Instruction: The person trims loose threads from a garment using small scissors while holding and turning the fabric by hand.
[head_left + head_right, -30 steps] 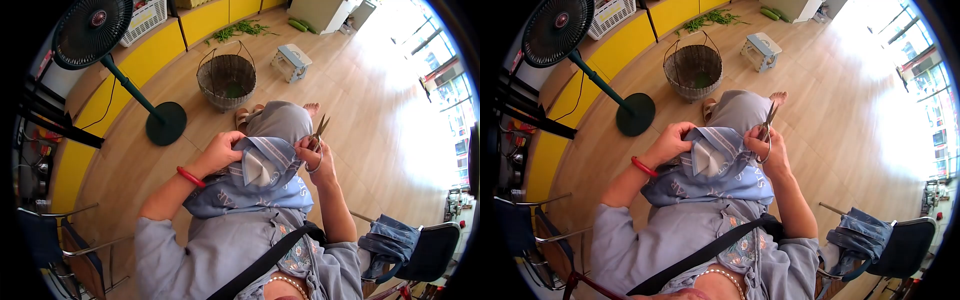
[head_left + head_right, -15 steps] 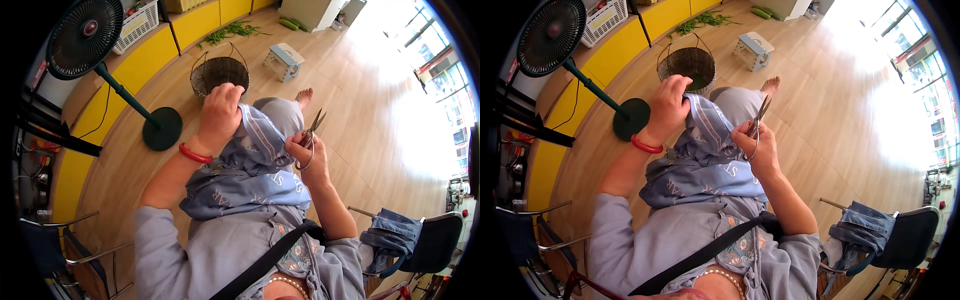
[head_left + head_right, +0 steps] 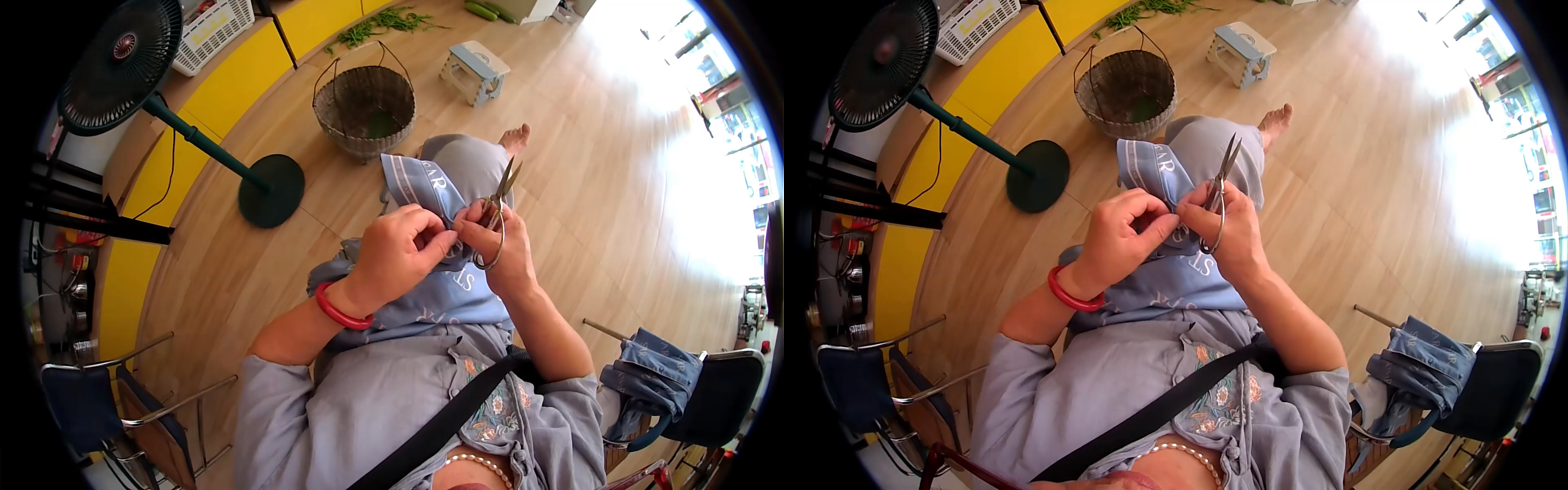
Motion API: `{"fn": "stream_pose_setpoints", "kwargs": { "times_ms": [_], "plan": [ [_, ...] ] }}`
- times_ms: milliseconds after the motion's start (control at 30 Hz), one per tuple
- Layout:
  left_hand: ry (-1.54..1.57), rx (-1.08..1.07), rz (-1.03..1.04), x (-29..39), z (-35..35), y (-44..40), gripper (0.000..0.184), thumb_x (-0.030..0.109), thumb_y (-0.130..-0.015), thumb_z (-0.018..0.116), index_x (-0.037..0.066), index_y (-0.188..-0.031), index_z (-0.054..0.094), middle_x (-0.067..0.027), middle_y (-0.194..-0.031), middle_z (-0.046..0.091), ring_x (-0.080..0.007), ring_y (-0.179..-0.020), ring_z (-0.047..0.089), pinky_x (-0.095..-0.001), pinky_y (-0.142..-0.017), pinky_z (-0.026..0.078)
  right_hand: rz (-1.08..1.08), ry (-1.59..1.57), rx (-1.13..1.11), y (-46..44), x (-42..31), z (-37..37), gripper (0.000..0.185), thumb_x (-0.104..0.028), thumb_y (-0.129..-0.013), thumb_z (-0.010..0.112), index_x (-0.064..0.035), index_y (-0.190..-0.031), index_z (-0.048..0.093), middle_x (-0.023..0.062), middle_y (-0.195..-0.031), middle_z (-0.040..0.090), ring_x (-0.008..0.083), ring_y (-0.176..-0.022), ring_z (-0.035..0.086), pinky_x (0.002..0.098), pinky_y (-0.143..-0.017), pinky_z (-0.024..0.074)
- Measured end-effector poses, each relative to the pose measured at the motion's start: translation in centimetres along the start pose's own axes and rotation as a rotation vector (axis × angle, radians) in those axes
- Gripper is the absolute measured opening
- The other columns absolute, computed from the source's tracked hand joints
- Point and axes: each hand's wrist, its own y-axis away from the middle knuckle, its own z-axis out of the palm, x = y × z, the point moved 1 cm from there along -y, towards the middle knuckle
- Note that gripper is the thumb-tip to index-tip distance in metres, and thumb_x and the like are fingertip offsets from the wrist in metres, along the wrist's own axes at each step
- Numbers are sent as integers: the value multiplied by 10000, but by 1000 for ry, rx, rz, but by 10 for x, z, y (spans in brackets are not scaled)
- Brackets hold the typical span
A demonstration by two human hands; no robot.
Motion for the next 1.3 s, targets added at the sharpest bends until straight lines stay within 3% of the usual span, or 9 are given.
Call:
{"fn": "stream_pose_setpoints", "kwargs": {
  "times_ms": [100,333,400,500,567,767,933,1200,1300],
  "plan": [
    [174,-11,-169,-7,1,2,131,65,-752,713,-8,-795,614,-82,-709,594,-144,-556,556,-264,-522,444,1,-6,-27,1,3,-1,119,-83,-745,687,-45,-767,577,-26,-678,555,37,-591,477,187,-523,367],
    [-129,79,135,-11,2,4,32,-17,-786,618,-21,-803,592,-77,-747,595,-128,-605,557,-253,-534,437,-5,8,-36,-1,9,-1,121,-80,-756,673,-51,-761,555,-34,-688,546,27,-603,468,185,-527,370],
    [-135,115,178,-11,1,4,28,-31,-786,602,-22,-805,584,-79,-784,598,-125,-622,557,-251,-537,434,15,31,16,1,2,0,176,-39,-736,680,-76,-728,508,1,-779,571,62,-696,491,206,-629,393],
    [16,155,129,-9,-1,5,69,-34,-756,591,6,-809,575,-106,-863,589,-222,-651,575,-295,-572,459,56,168,29,-4,-4,-3,178,-39,-736,675,-82,-729,503,-8,-770,560,49,-670,478,194,-591,373],
    [137,164,126,-9,0,4,46,-62,-785,564,-24,-809,575,-116,-1014,590,-107,-672,550,-231,-574,438,51,92,26,-4,0,-1,180,-38,-736,675,-84,-731,501,-10,-768,556,43,-655,470,189,-575,362],
    [417,141,-92,-18,8,10,66,-36,-838,523,-28,-847,588,-98,-1093,564,-73,-738,538,-195,-610,437,8,65,25,1,-2,-1,177,-37,-744,668,-83,-743,497,-7,-777,566,39,-655,466,184,-579,363],
    [393,142,-79,-21,13,12,50,-13,-819,568,-19,-863,593,-78,-1048,569,-72,-687,530,-198,-584,438,-27,160,-2,4,-1,-6,164,-36,-754,661,-71,-751,501,6,-800,586,51,-702,497,192,-631,398],
    [57,191,-5,-11,8,12,99,14,-743,677,2,-802,599,-79,-967,573,-102,-588,521,-227,-523,434,-105,244,2,4,6,-3,130,-74,-758,676,-26,-769,556,-24,-675,554,32,-613,473,205,-553,400],
    [89,173,-18,-16,10,14,101,-10,-755,680,4,-828,612,-47,-972,574,-41,-610,500,-174,-515,392,-143,332,22,7,2,-1,166,-91,-755,704,-21,-770,554,2,-665,570,43,-611,493,223,-556,422]
  ]
}}
